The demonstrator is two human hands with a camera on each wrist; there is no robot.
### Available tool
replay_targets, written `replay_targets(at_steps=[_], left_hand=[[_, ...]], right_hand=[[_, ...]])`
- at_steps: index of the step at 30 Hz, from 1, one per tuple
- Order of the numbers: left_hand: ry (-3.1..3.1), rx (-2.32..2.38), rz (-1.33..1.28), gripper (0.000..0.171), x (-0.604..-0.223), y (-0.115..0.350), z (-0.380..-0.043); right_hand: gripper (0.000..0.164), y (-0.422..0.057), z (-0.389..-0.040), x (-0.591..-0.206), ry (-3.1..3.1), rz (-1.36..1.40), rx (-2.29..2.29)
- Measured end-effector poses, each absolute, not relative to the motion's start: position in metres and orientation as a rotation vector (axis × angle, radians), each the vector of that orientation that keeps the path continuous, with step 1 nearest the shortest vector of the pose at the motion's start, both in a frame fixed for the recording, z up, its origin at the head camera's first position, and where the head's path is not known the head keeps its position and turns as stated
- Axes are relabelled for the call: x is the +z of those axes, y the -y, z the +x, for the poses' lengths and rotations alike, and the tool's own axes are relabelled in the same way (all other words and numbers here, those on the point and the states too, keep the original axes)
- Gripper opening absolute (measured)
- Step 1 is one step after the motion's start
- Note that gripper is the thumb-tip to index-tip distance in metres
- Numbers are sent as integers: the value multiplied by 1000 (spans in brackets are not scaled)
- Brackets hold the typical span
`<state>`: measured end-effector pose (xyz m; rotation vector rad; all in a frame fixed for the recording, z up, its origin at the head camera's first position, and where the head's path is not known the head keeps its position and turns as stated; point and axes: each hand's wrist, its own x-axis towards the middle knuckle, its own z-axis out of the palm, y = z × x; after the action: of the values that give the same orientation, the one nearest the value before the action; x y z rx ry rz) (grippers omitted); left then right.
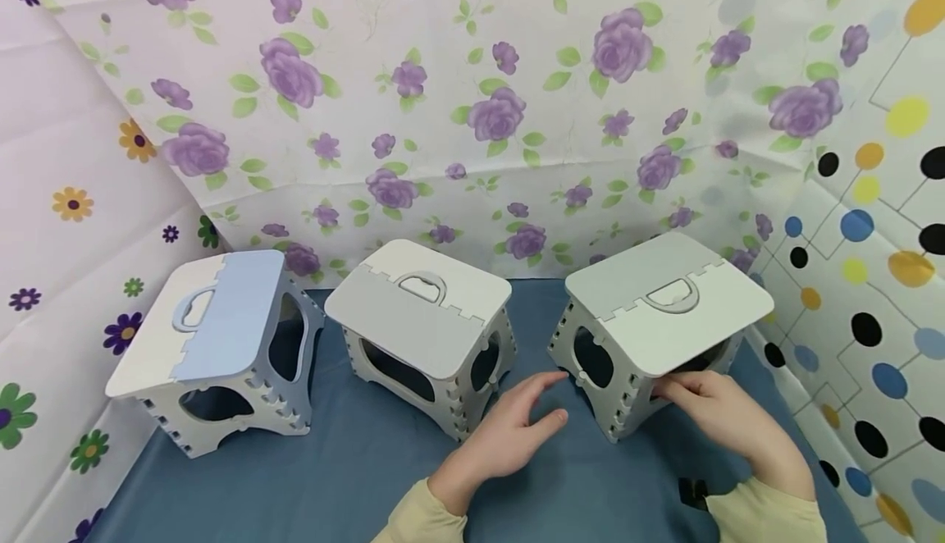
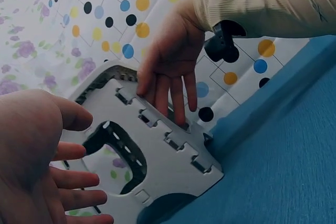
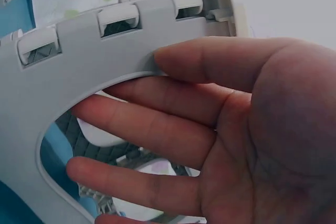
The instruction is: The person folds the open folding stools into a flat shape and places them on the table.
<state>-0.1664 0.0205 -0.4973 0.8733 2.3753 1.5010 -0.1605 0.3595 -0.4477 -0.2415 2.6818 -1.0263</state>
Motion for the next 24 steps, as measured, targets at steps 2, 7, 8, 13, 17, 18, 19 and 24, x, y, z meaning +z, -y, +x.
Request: replay_targets(at_steps=[2, 7, 8, 13, 17, 18, 19, 24], left_hand=[[-2373, 1499, 866, 52, -500, -21, -167], [-2375, 1490, 836, 54, -504, -21, -169], [-2374, 1489, 826, 54, -505, -21, -170], [-2389, 1484, 780, 55, -508, -21, -171], [-2401, 1474, 769, 55, -512, -25, -170], [-2400, 1472, 769, 55, -513, -27, -170], [-2399, 1470, 771, 55, -513, -28, -170], [-2387, 1480, 785, 55, -515, -30, -169]], right_hand=[[41, -356, -161, -448, -2666, -255, -1039], [39, -348, -163, -445, -2672, -279, -1047], [39, -346, -164, -445, -2675, -285, -1048], [39, -336, -167, -447, -2609, -342, -1120], [46, -346, -170, -452, -2505, -346, -1161], [48, -353, -170, -453, -2508, -316, -1145], [49, -360, -170, -454, -2518, -292, -1130], [58, -404, -171, -460, -2663, 84, -1107]])
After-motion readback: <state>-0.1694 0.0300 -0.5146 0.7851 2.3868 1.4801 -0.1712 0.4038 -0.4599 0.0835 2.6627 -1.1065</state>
